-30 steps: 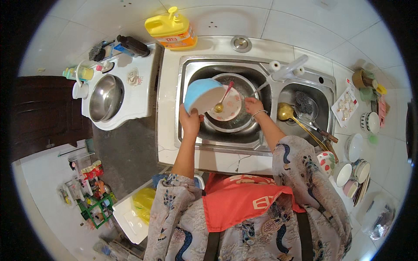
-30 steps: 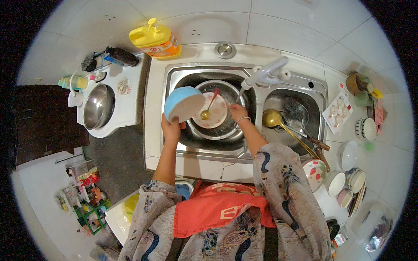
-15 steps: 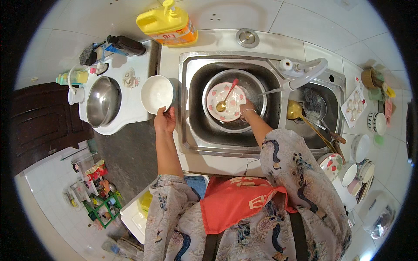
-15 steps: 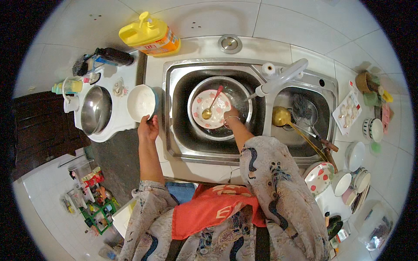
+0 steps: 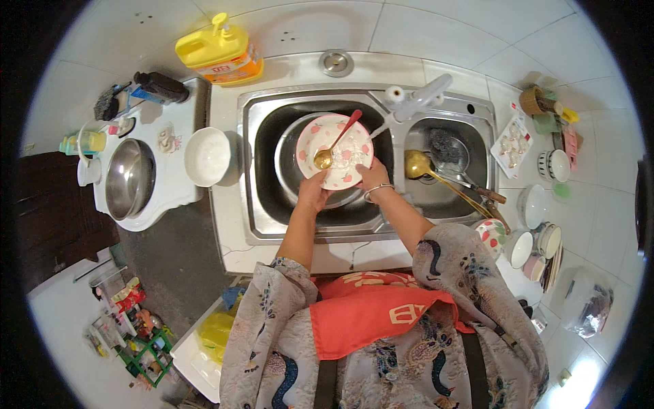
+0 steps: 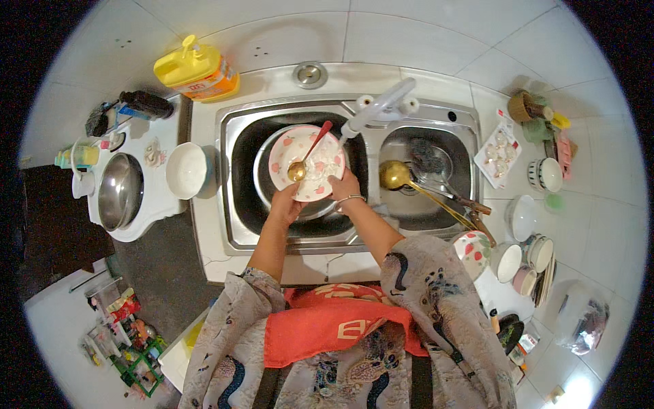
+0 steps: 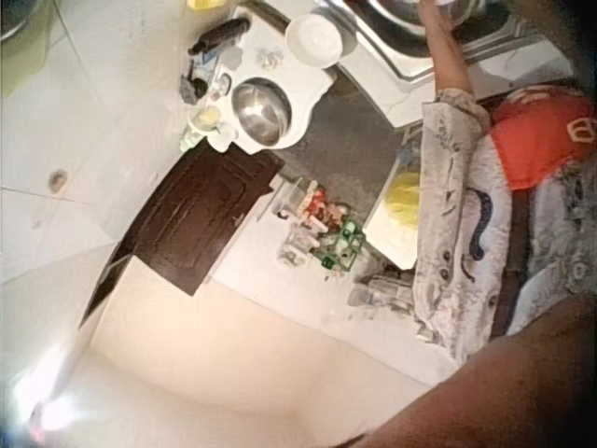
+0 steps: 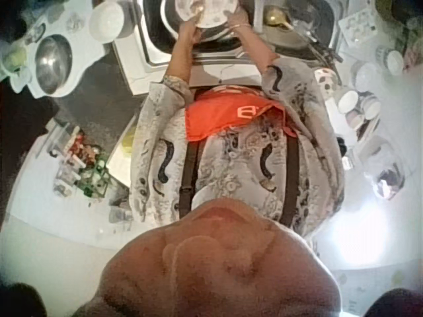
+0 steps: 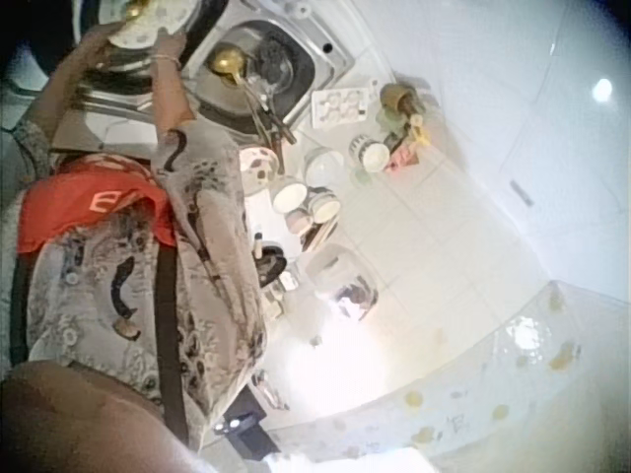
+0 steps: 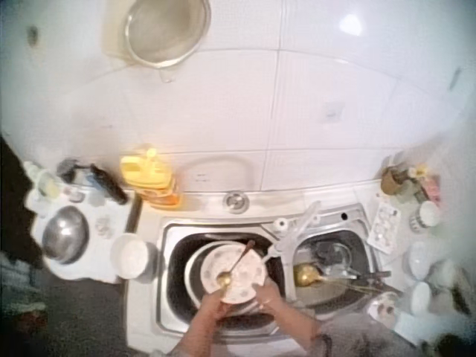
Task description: The person washes several bowls and a metal pot lid in a double-basin sink using a sponge and running water. After rinsing, the person places the clean items on the counter and in a cabinet. Finally, the person stirs a dish cooking in a wok on the stove.
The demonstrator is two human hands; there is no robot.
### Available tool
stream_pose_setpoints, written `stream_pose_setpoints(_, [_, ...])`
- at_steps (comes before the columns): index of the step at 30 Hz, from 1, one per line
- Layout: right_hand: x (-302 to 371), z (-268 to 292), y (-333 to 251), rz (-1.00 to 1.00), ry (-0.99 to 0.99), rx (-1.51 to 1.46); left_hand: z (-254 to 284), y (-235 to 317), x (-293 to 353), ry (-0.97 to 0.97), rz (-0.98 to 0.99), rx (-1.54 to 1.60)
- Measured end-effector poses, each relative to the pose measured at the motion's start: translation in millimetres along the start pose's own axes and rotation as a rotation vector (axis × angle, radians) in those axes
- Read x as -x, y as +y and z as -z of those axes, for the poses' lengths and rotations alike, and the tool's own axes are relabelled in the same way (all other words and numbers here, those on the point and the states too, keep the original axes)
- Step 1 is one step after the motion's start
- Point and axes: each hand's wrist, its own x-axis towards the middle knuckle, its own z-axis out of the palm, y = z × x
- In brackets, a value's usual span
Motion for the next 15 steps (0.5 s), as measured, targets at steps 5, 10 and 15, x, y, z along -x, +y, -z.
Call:
stream_pose_setpoints(5, [-20,32,-36,0.214,0.167,0.114,-9,20,21,0.044,-0.071,-0.355])
stream_pose_setpoints(10, [-52,32,-38,0.150,-0.113,0.217,2,41,32,0.076,-0.400,-0.681])
stream_pose_setpoints(15, [-38,30,6,0.004,-0.080,0.125,1,50,52,0.408,-0.979,-1.298])
